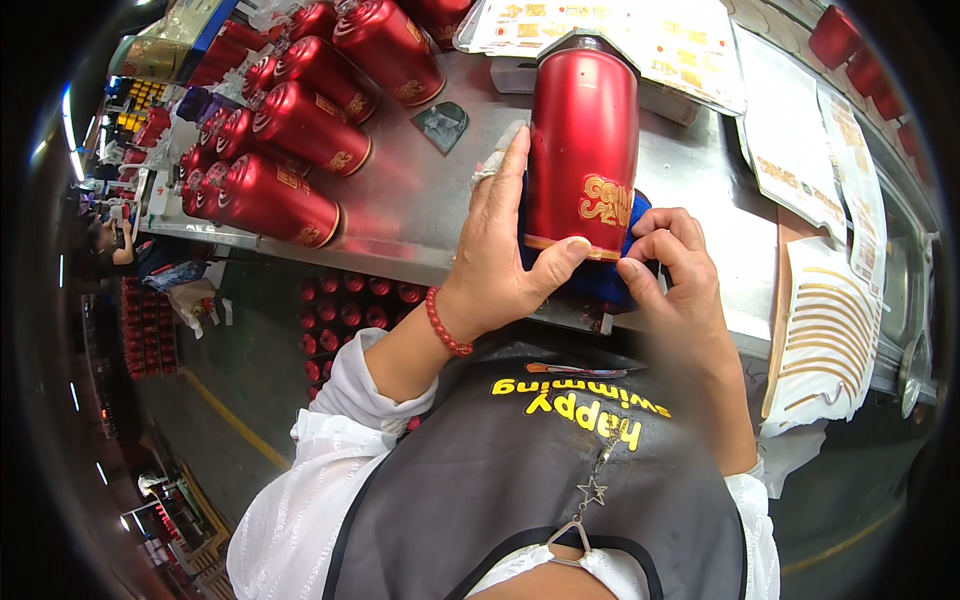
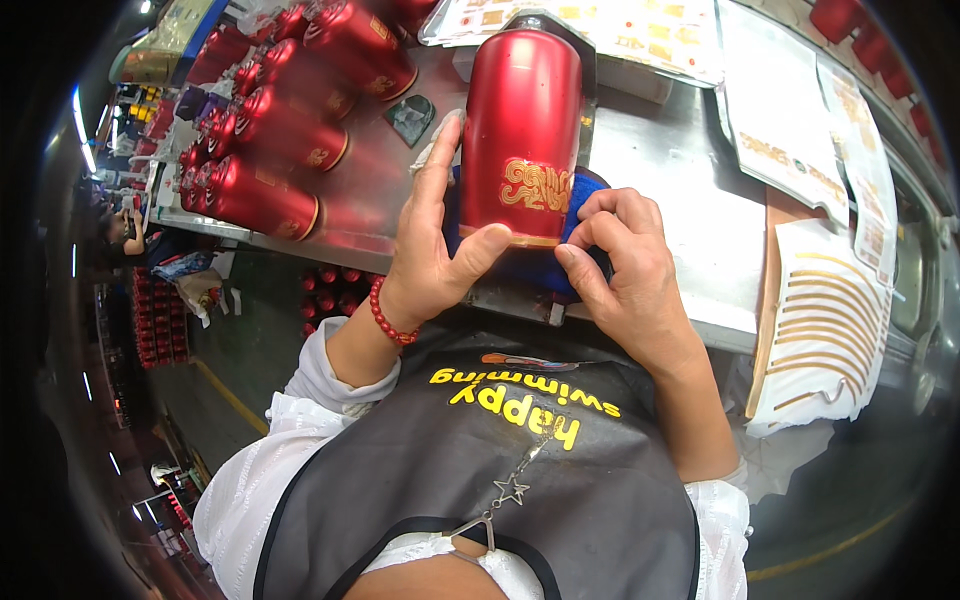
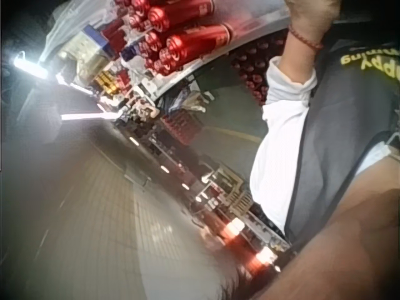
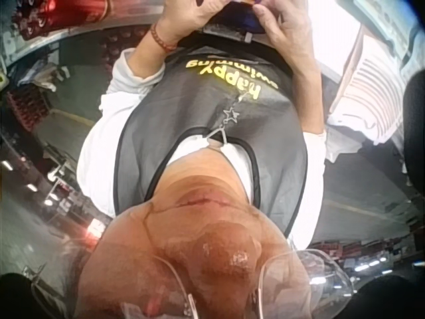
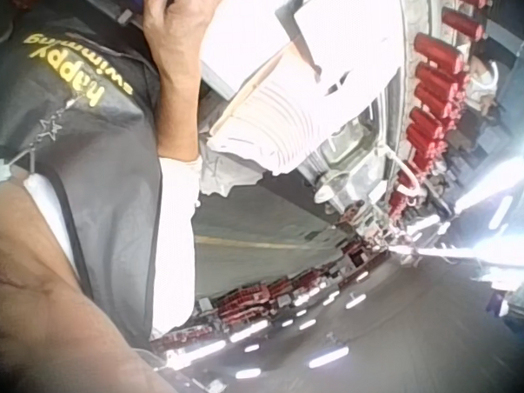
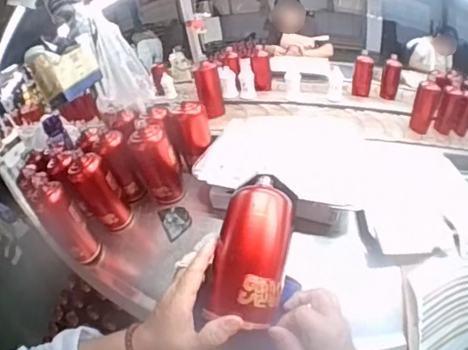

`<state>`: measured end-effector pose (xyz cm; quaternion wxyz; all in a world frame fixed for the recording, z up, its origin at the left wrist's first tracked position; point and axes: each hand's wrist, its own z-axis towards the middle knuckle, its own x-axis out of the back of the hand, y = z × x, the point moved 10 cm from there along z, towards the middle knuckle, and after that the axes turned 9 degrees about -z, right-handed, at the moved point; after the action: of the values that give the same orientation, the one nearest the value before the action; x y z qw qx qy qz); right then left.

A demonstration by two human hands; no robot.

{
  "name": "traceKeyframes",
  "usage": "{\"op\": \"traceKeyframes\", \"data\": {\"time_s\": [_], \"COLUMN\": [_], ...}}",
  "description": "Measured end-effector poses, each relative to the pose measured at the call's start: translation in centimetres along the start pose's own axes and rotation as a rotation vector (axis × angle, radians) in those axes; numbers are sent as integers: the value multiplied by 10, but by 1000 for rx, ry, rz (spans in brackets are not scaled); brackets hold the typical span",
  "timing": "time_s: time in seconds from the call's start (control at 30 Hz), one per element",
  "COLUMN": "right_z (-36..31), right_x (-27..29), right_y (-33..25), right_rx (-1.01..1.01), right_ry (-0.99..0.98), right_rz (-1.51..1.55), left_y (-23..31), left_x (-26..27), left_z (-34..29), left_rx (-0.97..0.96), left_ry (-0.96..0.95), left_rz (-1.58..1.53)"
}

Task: The person applies gold labels to red beverage cans. They peel labels from sheets, align them on the can, smooth them with a wooden stick, and wipe the surface with a green cloth. Finished cans are placed on a nearby table.

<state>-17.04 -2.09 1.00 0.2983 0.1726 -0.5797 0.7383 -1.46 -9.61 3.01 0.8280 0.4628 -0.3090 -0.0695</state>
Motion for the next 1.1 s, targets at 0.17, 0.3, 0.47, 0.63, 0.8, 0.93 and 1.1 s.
{"op": "traceKeyframes", "data": {"time_s": [0.17, 0.3, 0.47, 0.63, 0.8, 0.93, 1.1], "right_z": [0, 0, 0, 0, 0, -1, 0], "right_x": [0, 1, 1, 3, 1, -1, -2], "right_y": [-1, -3, -4, -3, -4, -5, -7], "right_rx": [10, 21, 33, 25, 32, 31, 6], "right_ry": [11, 15, 17, 25, 32, 25, -1], "right_rz": [-8, -17, -37, -29, -32, -38, -66], "left_y": [7, 9, 10, 29, 44, 53, 42], "left_x": [-3, -4, -5, 20, -7, -21, -14], "left_z": [1, -1, 0, -39, -58, -45, -37], "left_rx": [-62, -72, -64, -390, -571, -665, -603], "left_ry": [-4, -2, 23, 129, 87, 10, -21], "left_rz": [83, 102, 90, 205, 648, 657, 426]}}
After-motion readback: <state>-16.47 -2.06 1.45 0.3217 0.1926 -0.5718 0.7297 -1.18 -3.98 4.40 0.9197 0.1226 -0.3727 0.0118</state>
